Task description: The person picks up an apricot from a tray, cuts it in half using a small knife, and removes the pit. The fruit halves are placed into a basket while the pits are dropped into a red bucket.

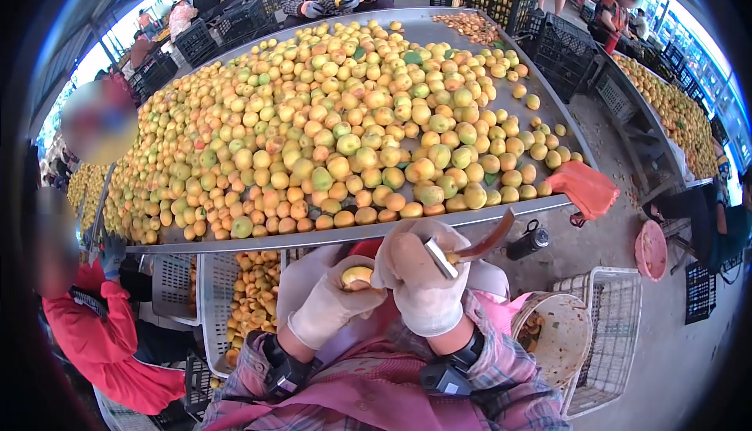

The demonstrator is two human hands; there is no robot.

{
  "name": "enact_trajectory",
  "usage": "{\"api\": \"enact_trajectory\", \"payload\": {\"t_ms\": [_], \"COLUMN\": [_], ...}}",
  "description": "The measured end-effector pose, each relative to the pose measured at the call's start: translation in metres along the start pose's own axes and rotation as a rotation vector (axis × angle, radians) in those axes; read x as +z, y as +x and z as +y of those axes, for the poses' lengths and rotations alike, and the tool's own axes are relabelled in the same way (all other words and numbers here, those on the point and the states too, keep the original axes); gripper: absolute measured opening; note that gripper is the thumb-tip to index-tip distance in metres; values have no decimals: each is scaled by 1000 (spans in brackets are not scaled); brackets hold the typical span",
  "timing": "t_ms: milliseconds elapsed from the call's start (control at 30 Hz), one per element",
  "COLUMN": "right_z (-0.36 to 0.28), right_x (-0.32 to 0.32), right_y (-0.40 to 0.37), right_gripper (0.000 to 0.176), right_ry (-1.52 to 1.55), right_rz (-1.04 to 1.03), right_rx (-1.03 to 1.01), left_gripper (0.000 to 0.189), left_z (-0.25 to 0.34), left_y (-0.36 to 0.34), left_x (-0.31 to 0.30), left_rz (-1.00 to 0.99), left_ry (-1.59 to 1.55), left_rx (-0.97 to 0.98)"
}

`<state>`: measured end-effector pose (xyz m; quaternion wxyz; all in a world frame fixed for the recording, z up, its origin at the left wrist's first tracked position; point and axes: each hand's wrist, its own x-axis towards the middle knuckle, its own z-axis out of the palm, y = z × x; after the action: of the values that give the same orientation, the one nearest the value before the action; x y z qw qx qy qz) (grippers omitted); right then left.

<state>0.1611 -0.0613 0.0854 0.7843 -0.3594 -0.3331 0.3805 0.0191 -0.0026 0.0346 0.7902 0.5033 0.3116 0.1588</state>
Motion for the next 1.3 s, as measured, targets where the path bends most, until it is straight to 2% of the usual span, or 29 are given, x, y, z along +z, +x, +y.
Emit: {"api": "enact_trajectory", "payload": {"t_ms": [167,233,267,333,367,400,467,533,600,667,700,767,800,833,867,933,1000,1067,1100,1133,1200,1267,1300], "right_z": [13,22,19,9,10,11,12,18,22,23,24,25,25,22,24,30,31,35,38,50,42,40,45], "right_x": [-14,-23,-25,-22,-26,-24,-19,-19,-19,-19,-19,-20,-21,-15,-19,-29,-28,-27,-28,-29,-29,-39,-44], "right_y": [-8,-11,-12,-10,-14,-13,-11,-11,-13,-14,-13,-9,-8,-4,-1,0,-1,-3,-7,-13,-14,-4,-2], "right_gripper": [31,28,28,28,25,25,11,12,12,10,10,29,38,45,45,31,34,47,44,40,40,42,37], "right_ry": [52,-477,-478,-600,-802,-802,-641,-660,-677,-2,-1,-101,-151,-103,-103,507,512,209,-60,4,-102,274,458], "right_rz": [-75,-82,-79,-199,-192,-192,-178,-156,-132,-1,0,-136,-202,-177,-173,-108,-78,-115,-163,-121,-188,-220,-217], "right_rx": [43,-182,-180,-251,-298,-298,-247,-247,-245,222,218,106,52,-12,-11,279,271,170,72,97,87,302,332], "left_gripper": [30,31,31,32,32,32,32,31,31,31,31,31,31,31,31,31,30,30,30,29,30,30,32], "left_z": [4,3,0,-6,-6,-6,-10,-19,-16,-15,-16,-12,-6,-4,-6,-12,-9,-12,-15,-18,-14,-14,-15], "left_y": [-3,-3,-3,-1,-2,-3,-3,-1,-4,-5,-6,-6,-7,-9,-8,-5,-4,-4,-2,-2,-1,-2,-1], "left_x": [10,11,12,15,17,18,20,20,21,21,21,20,22,22,21,18,18,19,18,18,18,15,11], "left_rz": [35,21,19,107,105,149,195,253,258,256,253,249,210,170,168,118,102,87,111,134,80,27,-36], "left_ry": [151,160,160,262,263,318,373,423,473,526,550,577,537,496,497,514,536,557,574,591,596,597,603], "left_rx": [-8,11,7,79,78,74,70,165,177,192,208,225,156,86,83,163,161,155,161,166,185,202,205]}}
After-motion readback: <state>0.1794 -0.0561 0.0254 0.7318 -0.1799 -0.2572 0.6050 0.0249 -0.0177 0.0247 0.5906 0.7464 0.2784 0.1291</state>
